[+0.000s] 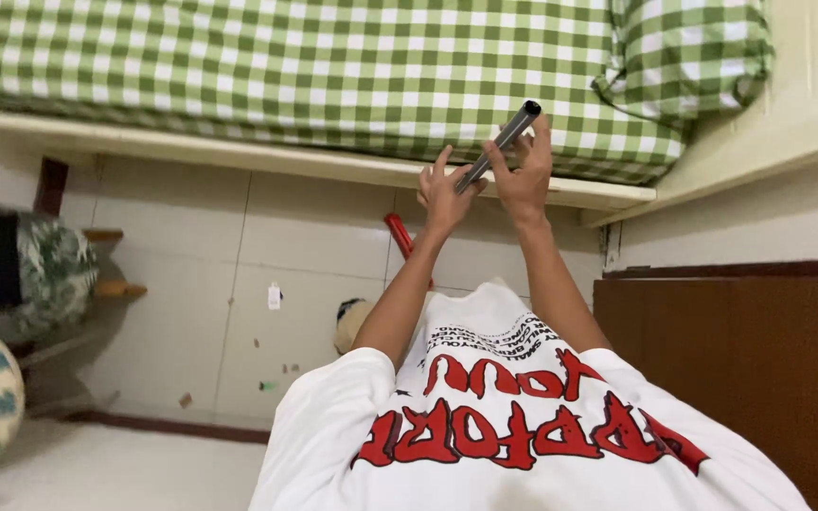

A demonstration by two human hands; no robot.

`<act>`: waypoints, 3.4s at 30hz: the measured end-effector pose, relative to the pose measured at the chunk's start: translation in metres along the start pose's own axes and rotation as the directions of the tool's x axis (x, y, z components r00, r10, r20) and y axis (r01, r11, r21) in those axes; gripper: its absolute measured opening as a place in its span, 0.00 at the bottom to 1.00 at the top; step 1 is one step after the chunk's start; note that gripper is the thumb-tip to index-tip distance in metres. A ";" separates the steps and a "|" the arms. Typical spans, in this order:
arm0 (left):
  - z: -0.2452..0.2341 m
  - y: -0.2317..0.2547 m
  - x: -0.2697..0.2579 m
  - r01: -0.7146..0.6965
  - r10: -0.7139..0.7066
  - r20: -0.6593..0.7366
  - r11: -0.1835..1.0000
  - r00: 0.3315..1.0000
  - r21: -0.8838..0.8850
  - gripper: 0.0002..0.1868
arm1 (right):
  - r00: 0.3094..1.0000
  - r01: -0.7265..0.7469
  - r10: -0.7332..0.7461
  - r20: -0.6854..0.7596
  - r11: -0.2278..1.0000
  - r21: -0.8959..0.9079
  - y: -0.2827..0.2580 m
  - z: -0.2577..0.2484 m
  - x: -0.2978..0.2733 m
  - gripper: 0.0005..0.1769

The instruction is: The person assembles a broom handle by picking up the pole sections and screwing them together by hand.

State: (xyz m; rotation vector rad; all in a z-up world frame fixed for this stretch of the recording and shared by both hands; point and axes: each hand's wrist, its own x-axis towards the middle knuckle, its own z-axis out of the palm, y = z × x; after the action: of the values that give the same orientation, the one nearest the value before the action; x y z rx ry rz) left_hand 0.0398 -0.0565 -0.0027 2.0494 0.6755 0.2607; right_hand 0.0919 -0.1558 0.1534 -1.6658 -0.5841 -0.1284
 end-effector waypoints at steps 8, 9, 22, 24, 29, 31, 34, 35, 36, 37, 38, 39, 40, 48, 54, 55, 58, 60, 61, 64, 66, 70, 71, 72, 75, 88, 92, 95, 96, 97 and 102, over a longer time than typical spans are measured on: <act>-0.001 -0.039 -0.047 0.095 -0.079 -0.165 0.991 0.983 0.092 0.23 | 0.938 0.236 -0.196 0.286 0.965 -0.114 0.014 0.030 -0.021 0.49; -0.008 -0.044 -0.045 0.102 -0.082 -0.168 0.989 0.982 0.109 0.21 | 0.941 0.027 -0.017 0.337 0.999 -0.024 0.016 0.040 -0.023 0.55; -0.079 -0.120 -0.082 0.312 -0.198 -0.408 0.920 0.891 0.236 0.30 | 0.734 0.008 -0.122 0.669 0.985 0.171 -0.035 0.163 -0.076 0.44; -0.107 -0.125 -0.084 0.379 -0.261 -0.372 0.878 0.891 0.291 0.29 | 0.676 0.309 -0.341 0.654 0.936 0.169 -0.044 0.188 -0.077 0.38; -0.155 -0.136 -0.108 0.451 -0.322 -0.533 0.883 0.782 0.128 0.31 | 0.602 0.012 -0.277 0.748 0.941 0.339 -0.090 0.232 -0.096 0.36; -0.165 -0.145 -0.114 0.472 -0.268 -0.620 0.861 0.738 0.189 0.30 | 0.549 -0.196 -0.215 0.808 0.906 0.374 -0.102 0.245 -0.105 0.44; -0.186 -0.145 -0.120 0.546 -0.254 -0.709 0.810 0.658 0.216 0.25 | 0.457 -0.311 -0.249 0.854 0.855 0.416 -0.106 0.271 -0.106 0.46; -0.193 -0.140 -0.120 0.601 -0.401 -0.683 0.796 0.611 0.070 0.21 | 0.425 -0.339 -0.259 0.867 0.843 0.418 -0.102 0.280 -0.106 0.46; -0.201 -0.133 -0.120 0.645 -0.536 -0.634 0.760 0.557 -0.076 0.17 | 0.391 -0.366 -0.270 0.880 0.831 0.418 -0.097 0.289 -0.105 0.46; -0.209 -0.126 -0.119 0.641 -0.539 -0.651 0.761 0.535 -0.103 0.17 | 0.392 -0.213 -0.341 0.855 0.870 0.445 -0.092 0.299 -0.099 0.43; -0.216 -0.120 -0.116 0.636 -0.541 -0.667 0.761 0.512 -0.130 0.17 | 0.382 -0.054 -0.415 0.826 0.882 0.468 -0.086 0.308 -0.093 0.39; -0.220 -0.117 -0.110 0.627 -0.543 -0.682 0.763 0.490 -0.157 0.17 | 0.361 0.109 -0.490 0.793 0.867 0.486 -0.079 0.316 -0.086 0.36; -0.223 -0.115 -0.101 0.629 -0.547 -0.704 0.756 0.453 -0.182 0.17 | 0.338 0.105 -0.494 0.801 0.866 0.489 -0.073 0.323 -0.078 0.33; -0.209 -0.120 -0.026 0.666 -0.654 -0.692 0.667 0.307 -0.334 0.15 | 0.233 -0.043 -0.424 0.875 0.895 0.445 -0.056 0.338 -0.011 0.39; -0.186 -0.120 -0.009 0.696 -0.627 -0.765 0.617 0.151 -0.368 0.16 | 0.051 0.090 -0.419 0.906 0.906 0.414 -0.046 0.338 -0.003 0.41; -0.183 -0.115 -0.011 0.721 -0.647 -0.751 0.583 0.133 -0.375 0.14 | 0.028 0.050 -0.445 0.895 0.895 0.443 -0.048 0.334 -0.006 0.41; -0.185 -0.098 -0.023 0.727 -0.667 -0.742 0.543 0.071 -0.420 0.11 | -0.060 -0.086 -0.471 0.880 0.881 0.466 -0.066 0.322 -0.014 0.42; -0.177 -0.085 -0.038 0.645 -0.640 -0.768 0.595 0.020 -0.479 0.12 | -0.163 -0.175 -0.406 0.899 0.909 0.379 -0.075 0.310 -0.021 0.45; -0.175 -0.080 -0.044 0.645 -0.652 -0.758 0.576 -0.006 -0.501 0.11 | -0.166 -0.196 -0.469 0.868 0.878 0.437 -0.078 0.305 -0.027 0.44; -0.173 -0.069 -0.063 0.648 -0.680 -0.730 0.529 -0.062 -0.548 0.10 | -0.175 -0.243 -0.590 0.788 0.802 0.546 -0.081 0.297 -0.046 0.43; -0.168 -0.062 -0.077 0.653 -0.692 -0.719 0.512 -0.071 -0.558 0.11 | -0.197 -0.236 -0.597 0.778 0.799 0.553 -0.080 0.291 -0.058 0.44; -0.150 -0.050 -0.107 0.647 -0.678 -0.722 0.491 -0.138 -0.584 0.13 | -0.234 -0.243 -0.621 0.748 0.782 0.574 -0.081 0.275 -0.084 0.43; -0.142 -0.047 -0.116 0.632 -0.685 -0.713 0.489 -0.149 -0.601 0.13 | -0.241 -0.239 -0.638 0.731 0.769 0.593 -0.082 0.267 -0.091 0.42; -0.133 -0.046 -0.127 0.616 -0.691 -0.705 0.488 -0.160 -0.618 0.13 | -0.247 -0.236 -0.655 0.714 0.755 0.611 -0.083 0.258 -0.100 0.41; -0.104 -0.048 -0.157 0.638 -0.705 -0.677 0.425 -0.212 -0.642 0.12 | -0.329 -0.248 -0.610 0.721 0.793 0.557 -0.085 0.224 -0.125 0.43; -0.040 -0.015 -0.238 0.563 -0.667 -0.651 0.399 -0.364 -0.724 0.15 | -0.438 -0.331 -0.664 0.606 0.746 0.578 -0.106 0.130 -0.181 0.43; -0.052 -0.006 -0.243 0.569 -0.660 -0.669 0.421 -0.343 -0.706 0.16 | -0.410 -0.316 -0.670 0.619 0.741 0.593 -0.105 0.143 -0.181 0.43; -0.059 -0.014 -0.235 0.557 -0.641 -0.685 0.448 -0.346 -0.700 0.17 | -0.370 -0.157 -0.740 0.561 0.645 0.748 -0.097 0.164 -0.173 0.40; -0.064 -0.018 -0.232 0.552 -0.636 -0.689 0.455 -0.348 -0.699 0.17 | -0.356 -0.090 -0.777 0.519 0.582 0.808 -0.096 0.172 -0.170 0.39; -0.071 -0.023 -0.228 0.544 -0.637 -0.686 0.458 -0.351 -0.703 0.17 | -0.358 -0.148 -0.739 0.571 0.649 0.746 -0.096 0.181 -0.168 0.41; -0.114 -0.047 -0.194 0.505 -0.609 -0.701 0.502 -0.370 -0.702 0.16 | -0.348 -0.323 -0.700 0.624 0.714 0.620 -0.104 0.236 -0.144 0.46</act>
State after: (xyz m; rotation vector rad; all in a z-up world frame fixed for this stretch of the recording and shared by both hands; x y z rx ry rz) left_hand -0.1864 -0.0635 0.0351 0.6895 2.4883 1.1132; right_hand -0.1357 0.0321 0.1429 -0.3537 -2.0728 1.3399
